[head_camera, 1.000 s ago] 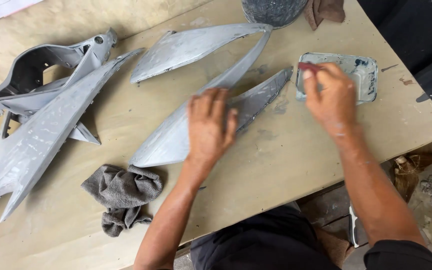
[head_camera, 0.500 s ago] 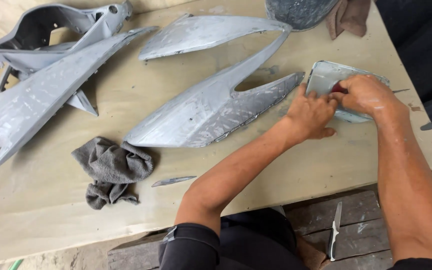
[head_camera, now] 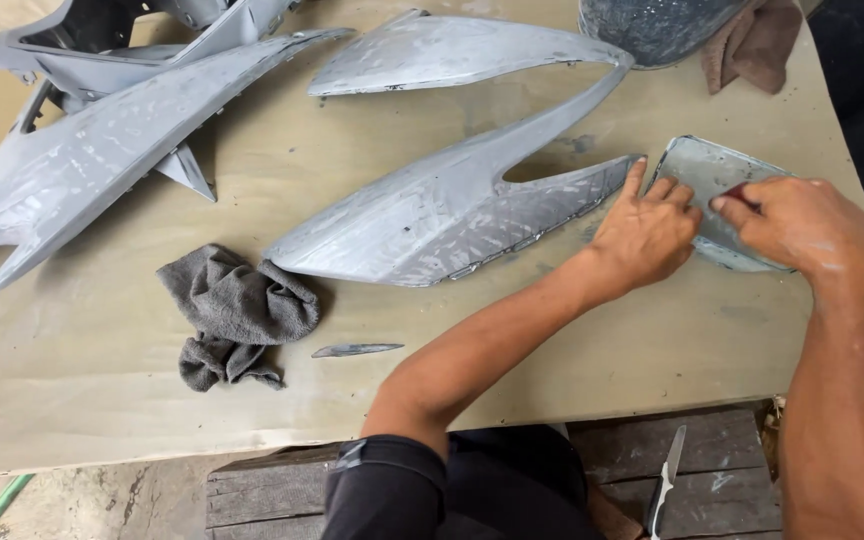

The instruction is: The person sands a gray car body panel on a workbench using a sanding block. They hold the panel steady with one hand while moving the sanding block back and forth across the surface to smooth it. A container of water and a cloth are visible on the table.

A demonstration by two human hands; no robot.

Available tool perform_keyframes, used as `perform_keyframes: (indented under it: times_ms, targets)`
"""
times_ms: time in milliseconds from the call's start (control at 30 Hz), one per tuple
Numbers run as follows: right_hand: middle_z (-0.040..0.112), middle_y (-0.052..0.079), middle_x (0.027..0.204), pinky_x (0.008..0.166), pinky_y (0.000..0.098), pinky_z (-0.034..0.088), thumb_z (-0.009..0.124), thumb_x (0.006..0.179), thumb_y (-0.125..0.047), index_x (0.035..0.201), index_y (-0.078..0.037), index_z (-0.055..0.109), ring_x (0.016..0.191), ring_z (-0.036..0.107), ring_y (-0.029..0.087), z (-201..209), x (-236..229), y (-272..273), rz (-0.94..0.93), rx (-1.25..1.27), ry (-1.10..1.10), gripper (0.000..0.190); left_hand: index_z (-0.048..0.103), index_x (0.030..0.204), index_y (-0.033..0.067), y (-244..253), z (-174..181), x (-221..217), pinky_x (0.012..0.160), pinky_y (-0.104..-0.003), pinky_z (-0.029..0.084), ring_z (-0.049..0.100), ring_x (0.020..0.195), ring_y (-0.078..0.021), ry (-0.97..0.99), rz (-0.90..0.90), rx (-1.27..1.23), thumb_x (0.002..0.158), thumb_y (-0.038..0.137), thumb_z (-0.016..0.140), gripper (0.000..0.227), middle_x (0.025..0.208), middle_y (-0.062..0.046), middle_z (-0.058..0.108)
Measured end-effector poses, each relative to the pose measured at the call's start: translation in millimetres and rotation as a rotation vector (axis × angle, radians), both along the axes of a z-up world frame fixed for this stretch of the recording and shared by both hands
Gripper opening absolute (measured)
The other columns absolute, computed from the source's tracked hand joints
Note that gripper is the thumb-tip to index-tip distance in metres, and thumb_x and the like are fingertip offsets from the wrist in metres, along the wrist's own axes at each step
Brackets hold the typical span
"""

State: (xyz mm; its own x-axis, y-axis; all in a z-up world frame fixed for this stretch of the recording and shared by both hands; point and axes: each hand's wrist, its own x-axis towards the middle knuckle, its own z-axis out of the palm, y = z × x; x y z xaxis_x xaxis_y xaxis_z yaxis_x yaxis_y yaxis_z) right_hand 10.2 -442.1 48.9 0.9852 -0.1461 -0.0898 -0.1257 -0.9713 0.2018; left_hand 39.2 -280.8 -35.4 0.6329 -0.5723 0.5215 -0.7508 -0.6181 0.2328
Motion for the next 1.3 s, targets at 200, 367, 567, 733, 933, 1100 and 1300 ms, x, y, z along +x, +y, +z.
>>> perform_keyframes:
  times_ms: [200, 367, 567, 733, 933, 1100, 1300]
  targets:
    - [0.07, 0.017, 0.1, 0.047, 0.0297, 0.036, 0.072, 0.113, 0.0, 0.105, 0.01, 0.076, 0.054, 0.048, 0.018, 22.8, -31.2, 51.6, 0.379, 0.493, -0.562, 0.013, 0.066, 0.115, 0.0071, 119.0, 73.1, -55.3, 0.121, -0.051, 0.036, 0.058, 0.128, -0.0248, -0.152, 0.039, -0.122, 0.094, 0.019, 0.058, 0.025, 0.122, -0.009, 0.066]
    - [0.065, 0.02, 0.125, 0.079, 0.0405, 0.043, 0.067, 0.104, -0.011, 0.108, 0.006, 0.072, 0.095, 0.055, 0.03, 1.0, -15.3, 153.4, 0.731, 0.663, -0.666, 0.018, 0.06, 0.127, 0.0035, 224.7, 72.0, -39.8, 0.112, -0.053, 0.041, 0.058, 0.123, -0.033, -0.127, 0.252, -0.2, 0.091, 0.006, 0.061, 0.036, 0.129, -0.015, 0.061]
    - [0.045, 0.013, 0.159, 0.12, 0.0624, 0.014, 0.054, 0.107, -0.032, 0.134, -0.004, 0.066, 0.149, 0.035, 0.036, -54.0, -9.4, 218.4, 0.812, 0.554, -0.666, 0.041, 0.057, 0.138, 0.0049, 269.7, 48.7, -18.8, 0.108, -0.055, 0.038, 0.061, 0.119, -0.0355, -0.079, 0.383, -0.021, 0.108, 0.034, 0.044, 0.044, 0.128, -0.017, 0.062]
    - [0.05, 0.009, 0.158, 0.123, 0.0587, 0.01, 0.056, 0.105, -0.035, 0.125, -0.009, 0.072, 0.15, 0.039, 0.031, -75.0, -5.2, 209.1, 0.892, 0.538, -0.707, 0.037, 0.058, 0.138, 0.0058, 271.9, 42.8, -19.3, 0.097, -0.048, 0.05, 0.068, 0.107, -0.0334, -0.044, 0.362, -0.052, 0.109, 0.039, 0.038, 0.048, 0.117, -0.014, 0.066]
    - [0.049, 0.015, 0.157, 0.122, 0.0596, 0.01, 0.048, 0.107, -0.036, 0.139, -0.002, 0.064, 0.149, 0.037, 0.037, -89.7, 1.0, 204.3, 0.804, 0.562, -0.778, 0.049, 0.056, 0.14, 0.0055, 269.6, 40.5, -25.6, 0.099, -0.047, 0.049, 0.065, 0.11, -0.0328, -0.072, 0.359, -0.072, 0.104, 0.053, 0.045, 0.06, 0.118, -0.014, 0.063]
    - [0.049, 0.014, 0.158, 0.124, 0.0565, 0.007, 0.041, 0.108, -0.034, 0.133, 0.0, 0.068, 0.15, 0.034, 0.035, -101.6, 10.6, 194.0, 0.785, 0.617, -0.802, 0.051, 0.055, 0.141, 0.0045, 270.5, 39.3, -29.7, 0.102, -0.049, 0.048, 0.063, 0.114, -0.0343, -0.06, 0.34, -0.041, 0.092, 0.055, 0.062, 0.071, 0.122, -0.016, 0.062]
    - [0.051, 0.013, 0.155, 0.125, 0.0583, 0.008, 0.042, 0.107, -0.032, 0.135, -0.002, 0.067, 0.15, 0.034, 0.037, -98.6, -6.8, 214.4, 0.83, 0.649, -0.78, 0.048, 0.054, 0.141, 0.003, 268.4, 35.7, -29.2, 0.102, -0.048, 0.047, 0.063, 0.114, -0.0342, -0.089, 0.357, -0.046, 0.101, 0.046, 0.053, 0.059, 0.121, -0.016, 0.061]
